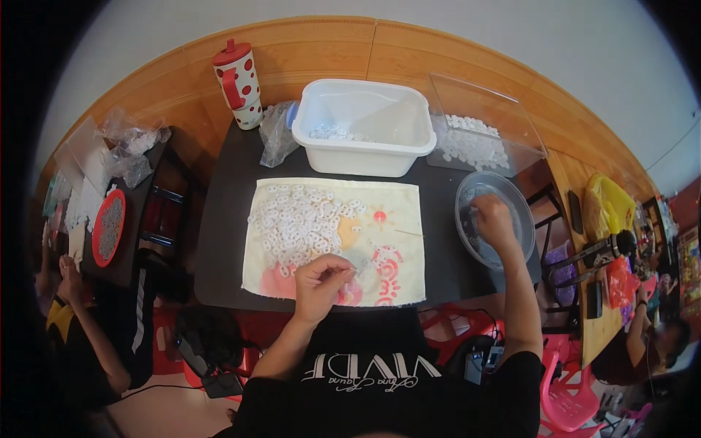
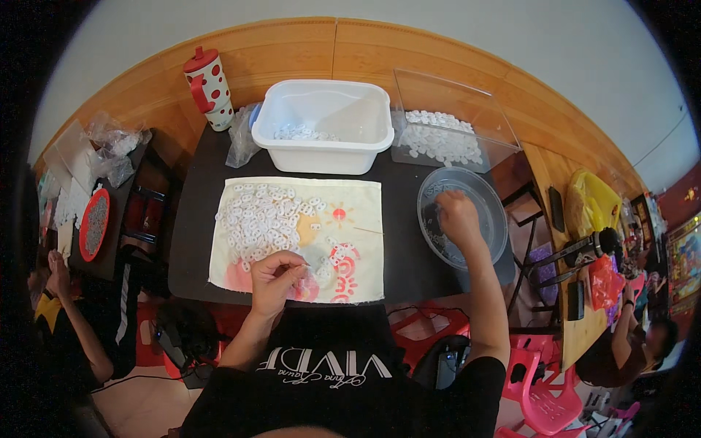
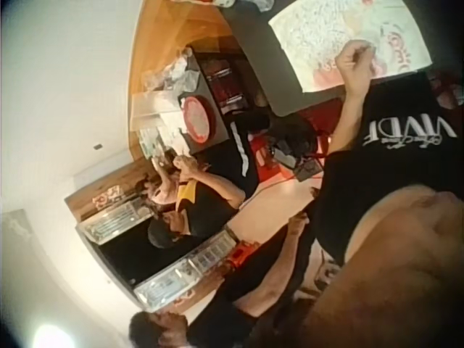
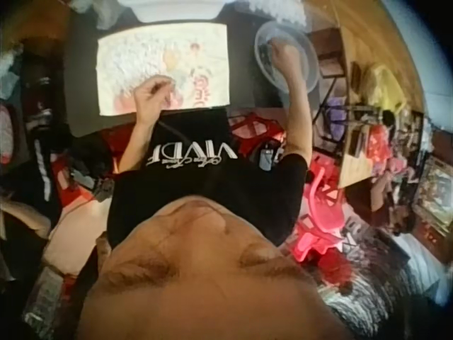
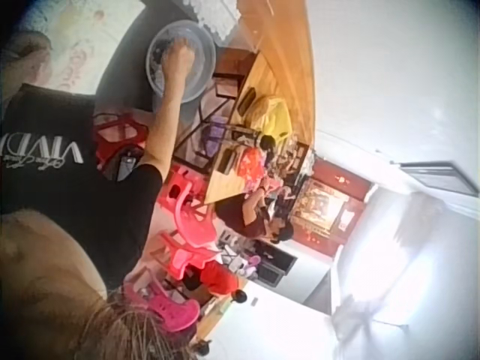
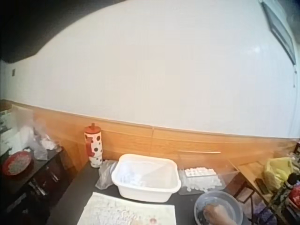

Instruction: Inspecting and sorting small white plastic rings on a table at a workstation.

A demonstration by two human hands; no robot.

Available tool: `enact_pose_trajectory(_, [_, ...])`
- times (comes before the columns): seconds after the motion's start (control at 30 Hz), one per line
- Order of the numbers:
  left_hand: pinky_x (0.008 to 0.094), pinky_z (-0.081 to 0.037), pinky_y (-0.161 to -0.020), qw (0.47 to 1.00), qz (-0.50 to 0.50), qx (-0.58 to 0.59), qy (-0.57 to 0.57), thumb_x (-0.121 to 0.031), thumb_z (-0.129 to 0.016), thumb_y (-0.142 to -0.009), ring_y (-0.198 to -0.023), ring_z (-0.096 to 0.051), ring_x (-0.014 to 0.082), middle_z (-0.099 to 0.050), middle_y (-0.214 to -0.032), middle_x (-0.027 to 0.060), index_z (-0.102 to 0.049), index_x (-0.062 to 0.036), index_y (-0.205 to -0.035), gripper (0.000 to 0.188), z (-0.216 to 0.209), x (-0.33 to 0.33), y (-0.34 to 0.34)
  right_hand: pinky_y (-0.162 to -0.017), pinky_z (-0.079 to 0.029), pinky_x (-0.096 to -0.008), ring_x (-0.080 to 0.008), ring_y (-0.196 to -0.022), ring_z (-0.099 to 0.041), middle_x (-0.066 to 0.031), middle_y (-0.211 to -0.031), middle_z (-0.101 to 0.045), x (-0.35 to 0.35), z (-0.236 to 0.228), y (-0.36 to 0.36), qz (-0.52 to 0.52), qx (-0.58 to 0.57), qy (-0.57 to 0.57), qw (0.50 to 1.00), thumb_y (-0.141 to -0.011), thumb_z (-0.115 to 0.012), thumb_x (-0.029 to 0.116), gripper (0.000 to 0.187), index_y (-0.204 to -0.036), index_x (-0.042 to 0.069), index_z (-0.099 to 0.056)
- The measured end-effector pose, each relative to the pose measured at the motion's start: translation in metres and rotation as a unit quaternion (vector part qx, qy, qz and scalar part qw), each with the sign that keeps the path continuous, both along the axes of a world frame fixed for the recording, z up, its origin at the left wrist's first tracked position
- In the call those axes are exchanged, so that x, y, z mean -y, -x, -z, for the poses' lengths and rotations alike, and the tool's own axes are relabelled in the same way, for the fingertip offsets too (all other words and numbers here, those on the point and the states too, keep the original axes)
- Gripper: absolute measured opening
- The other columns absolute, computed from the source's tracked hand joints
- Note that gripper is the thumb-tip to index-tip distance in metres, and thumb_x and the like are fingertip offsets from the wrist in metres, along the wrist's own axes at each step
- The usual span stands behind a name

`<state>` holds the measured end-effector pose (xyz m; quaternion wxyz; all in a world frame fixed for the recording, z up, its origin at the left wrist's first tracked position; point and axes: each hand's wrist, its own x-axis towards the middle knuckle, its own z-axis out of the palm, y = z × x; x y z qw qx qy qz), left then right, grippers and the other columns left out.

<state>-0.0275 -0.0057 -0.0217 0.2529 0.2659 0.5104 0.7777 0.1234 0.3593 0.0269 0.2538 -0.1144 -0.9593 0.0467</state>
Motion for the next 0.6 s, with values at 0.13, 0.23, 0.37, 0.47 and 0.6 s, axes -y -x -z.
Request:
enact_pose_trajectory(0.13, [0.0199, -0.046, -0.059, 0.999, -0.029, 0.019, 0.011, 0.007, -0.068, -0.086, -0.068, -0.059, 0.0065, -0.067, -0.084, 0.004, -0.071, 0.0019, -0.101, 0.016, -0.001, 0.0, -0.003, -0.079, -0.049, -0.0454, -0.0363, -0.087, -0.061, -0.015, -0.081, -0.062, -0.005, 0.002, 0.008, -0.027, 0.136, -0.084, 0.987, -0.07, -0.059, -0.003, 0.013, -0.082, 0.003, -0.06])
enact_pose_trajectory(0.23, [0.0201, -0.047, -0.061, 0.999, -0.032, -0.013, 0.012, 0.007, -0.068, -0.086, -0.07, -0.059, 0.0065, -0.067, -0.085, 0.004, -0.071, 0.0019, -0.106, 0.021, 0.001, 0.001, -0.001, -0.079, -0.049, -0.0456, -0.036, -0.086, -0.061, -0.0146, -0.081, -0.061, 0.001, 0.001, 0.01, -0.023, 0.142, -0.124, 0.982, -0.069, -0.06, -0.001, 0.01, -0.078, 0.003, -0.058])
enact_pose_trajectory(0.37, [0.0197, -0.043, -0.062, 1.0, -0.027, -0.006, 0.007, 0.009, -0.067, -0.087, -0.071, -0.054, 0.004, -0.063, -0.086, 0.0002, -0.071, 0.0008, -0.107, 0.022, -0.001, 0.001, -0.002, -0.075, -0.05, -0.041, -0.0352, -0.081, -0.062, -0.0171, -0.084, -0.061, 0.011, -0.016, 0.007, -0.008, 0.043, -0.047, 0.998, -0.076, -0.057, -0.008, 0.012, -0.084, 0.0, -0.062])
enact_pose_trajectory(0.47, [0.0195, -0.041, -0.061, 1.0, -0.019, -0.01, 0.014, 0.009, -0.066, -0.087, -0.07, -0.052, 0.0033, -0.061, -0.085, -0.0007, -0.071, 0.0009, -0.107, 0.022, 0.0, 0.001, -0.003, -0.072, -0.048, -0.0334, -0.0248, -0.079, -0.061, -0.0122, -0.086, -0.061, 0.056, -0.042, 0.01, -0.044, -0.053, 0.17, 0.983, -0.083, -0.059, -0.008, 0.012, -0.089, 0.0, -0.063])
enact_pose_trajectory(0.6, [0.02, -0.043, -0.065, 0.999, -0.015, -0.033, 0.015, 0.008, -0.067, -0.087, -0.074, -0.054, 0.0048, -0.063, -0.088, 0.001, -0.07, 0.0014, -0.108, 0.022, 0.0, 0.003, -0.004, -0.074, -0.045, -0.0259, -0.0146, -0.082, -0.057, -0.0059, -0.087, -0.059, 0.144, -0.037, 0.034, -0.176, -0.08, 0.406, 0.893, -0.085, -0.061, -0.012, 0.013, -0.091, -0.001, -0.062])
